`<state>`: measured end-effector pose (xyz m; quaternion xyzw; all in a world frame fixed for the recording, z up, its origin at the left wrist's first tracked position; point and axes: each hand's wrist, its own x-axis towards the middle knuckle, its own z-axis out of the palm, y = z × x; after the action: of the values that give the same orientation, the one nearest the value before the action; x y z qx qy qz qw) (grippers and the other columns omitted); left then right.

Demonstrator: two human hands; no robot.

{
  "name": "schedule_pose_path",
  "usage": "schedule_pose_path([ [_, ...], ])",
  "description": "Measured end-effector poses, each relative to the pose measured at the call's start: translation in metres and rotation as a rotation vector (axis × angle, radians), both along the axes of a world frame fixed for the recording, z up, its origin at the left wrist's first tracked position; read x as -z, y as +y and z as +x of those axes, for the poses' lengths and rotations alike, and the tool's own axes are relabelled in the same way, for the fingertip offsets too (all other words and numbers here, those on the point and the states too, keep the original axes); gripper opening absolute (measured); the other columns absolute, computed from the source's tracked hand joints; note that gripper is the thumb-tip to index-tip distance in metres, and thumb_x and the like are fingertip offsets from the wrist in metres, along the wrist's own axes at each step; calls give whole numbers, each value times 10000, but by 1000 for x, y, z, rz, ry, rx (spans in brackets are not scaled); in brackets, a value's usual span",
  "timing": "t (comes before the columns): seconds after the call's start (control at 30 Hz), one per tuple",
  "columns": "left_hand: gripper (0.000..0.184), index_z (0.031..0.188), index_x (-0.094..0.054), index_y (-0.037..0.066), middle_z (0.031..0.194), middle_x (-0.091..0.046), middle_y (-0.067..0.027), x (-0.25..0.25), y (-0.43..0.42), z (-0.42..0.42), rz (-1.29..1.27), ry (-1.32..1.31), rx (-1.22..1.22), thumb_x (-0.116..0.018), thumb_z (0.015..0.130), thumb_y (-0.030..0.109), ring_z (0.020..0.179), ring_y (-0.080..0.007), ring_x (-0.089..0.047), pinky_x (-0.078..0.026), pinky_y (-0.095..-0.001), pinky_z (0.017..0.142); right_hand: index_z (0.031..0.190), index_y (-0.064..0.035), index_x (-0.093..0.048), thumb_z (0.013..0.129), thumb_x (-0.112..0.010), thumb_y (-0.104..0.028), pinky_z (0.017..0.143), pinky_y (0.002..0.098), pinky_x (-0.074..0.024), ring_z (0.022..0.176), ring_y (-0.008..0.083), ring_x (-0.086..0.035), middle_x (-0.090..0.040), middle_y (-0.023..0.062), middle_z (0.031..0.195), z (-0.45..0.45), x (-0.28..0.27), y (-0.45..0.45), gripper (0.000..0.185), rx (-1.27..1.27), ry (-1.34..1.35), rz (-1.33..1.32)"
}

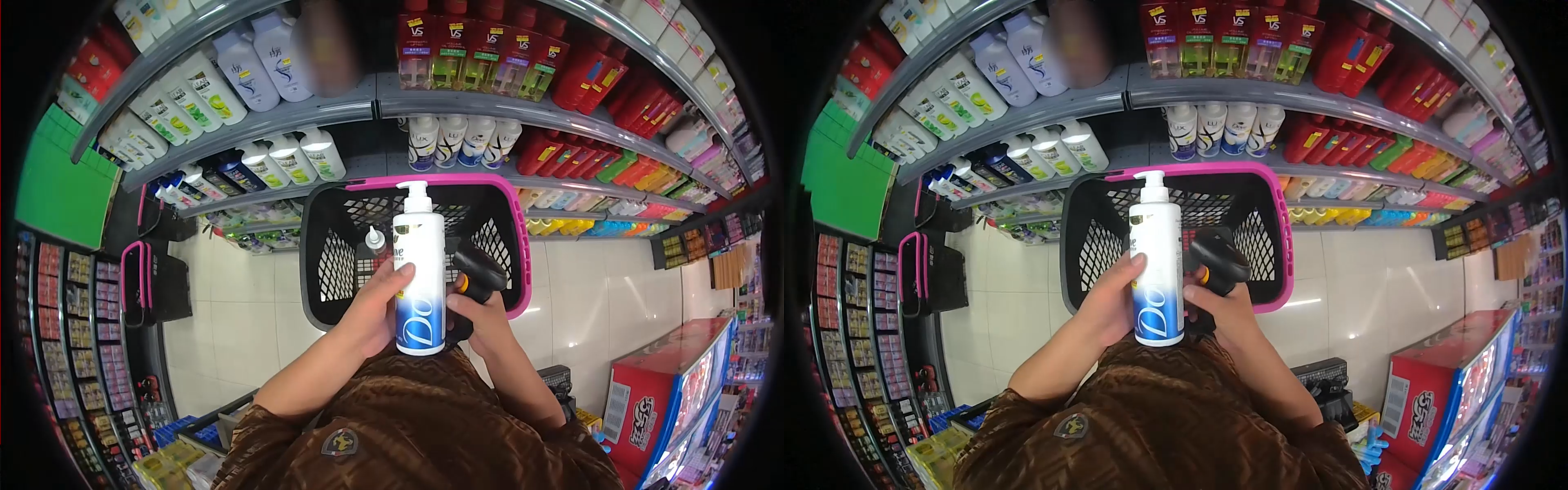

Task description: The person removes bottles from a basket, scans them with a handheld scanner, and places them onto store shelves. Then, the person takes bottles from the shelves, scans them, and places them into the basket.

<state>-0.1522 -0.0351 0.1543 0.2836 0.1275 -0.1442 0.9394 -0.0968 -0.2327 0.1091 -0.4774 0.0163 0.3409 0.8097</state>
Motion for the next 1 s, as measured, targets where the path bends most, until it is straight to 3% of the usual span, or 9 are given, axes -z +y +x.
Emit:
schedule_pose_path([
  [0.03,564,1402,-457,53,1271,-630,-173,9,-5,0,100,17,-50,-636,994,398,1119,-305,-670,-580,-505,929,1128,-74,-573,861,-728,-14,655,315,-565,797,163,-661,-638,63,974,3,-4,2,314,32,-32,-7],
  [0.17,629,1445,-447,56,1310,-627,-199,11,-8,9,125,52,-143,-544,1015,504,1118,-326,-672,-582,-524,913,1112,-62,-572,877,-717,-34,565,314,-544,713,182,-673,-654,92,940,15,-6,10,278,100,-183,-70],
  [0.33,682,1383,-532,29,1182,-682,-178,15,30,18,-135,-3,-143,-354,1046,594,1000,-315,-708,-601,-453,824,1210,8,-623,856,-762,-64,688,302,-572,768,153,-681,-703,117,987,25,-29,-12,387,-308,-432,-156],
  [0.43,713,1400,-517,27,1162,-684,-176,13,42,17,-129,8,-140,-340,1039,616,979,-311,-714,-601,-447,808,1097,20,-677,806,-849,-200,750,314,-543,819,199,-708,-723,108,948,17,-41,-10,404,-344,-749,-385],
  [0.63,736,1404,-500,-1,1154,-682,-187,23,48,22,-218,-82,-57,-330,1039,615,930,-320,-725,-601,-439,789,1106,33,-671,713,-874,-188,790,369,-545,851,279,-713,-713,161,945,14,-40,-3,495,-342,-876,-339],
  [0.8,667,1385,-509,-40,1223,-654,-219,22,41,19,-118,-46,-175,-366,1028,504,1080,-355,-684,-574,-463,922,1128,31,-666,733,-880,-185,800,351,-544,852,230,-704,-718,117,964,4,-38,-4,499,-352,-847,-346],
  [0.83,558,1417,-471,-17,1267,-631,-204,19,40,17,-174,-87,-190,-480,1008,363,1172,-348,-636,-511,-474,1026,1149,26,-663,746,-882,-172,801,342,-543,858,192,-687,-715,83,980,0,-40,0,500,-265,-746,-359],
  [0.9,528,1420,-448,20,1269,-619,-170,17,35,17,-21,-96,-238,-566,975,278,1181,-322,-626,-502,-472,1031,1170,20,-660,759,-884,-159,801,333,-541,863,154,-670,-711,49,997,-4,-40,6,501,-167,-648,-373],
  [1.0,647,1441,-375,72,1270,-588,-105,19,33,15,84,-97,-261,-718,892,59,1190,-278,-607,-485,-464,1045,1283,-8,-620,732,-921,-136,776,272,-521,911,91,-619,-681,15,1096,-7,-29,12,641,-86,-502,-394],
])
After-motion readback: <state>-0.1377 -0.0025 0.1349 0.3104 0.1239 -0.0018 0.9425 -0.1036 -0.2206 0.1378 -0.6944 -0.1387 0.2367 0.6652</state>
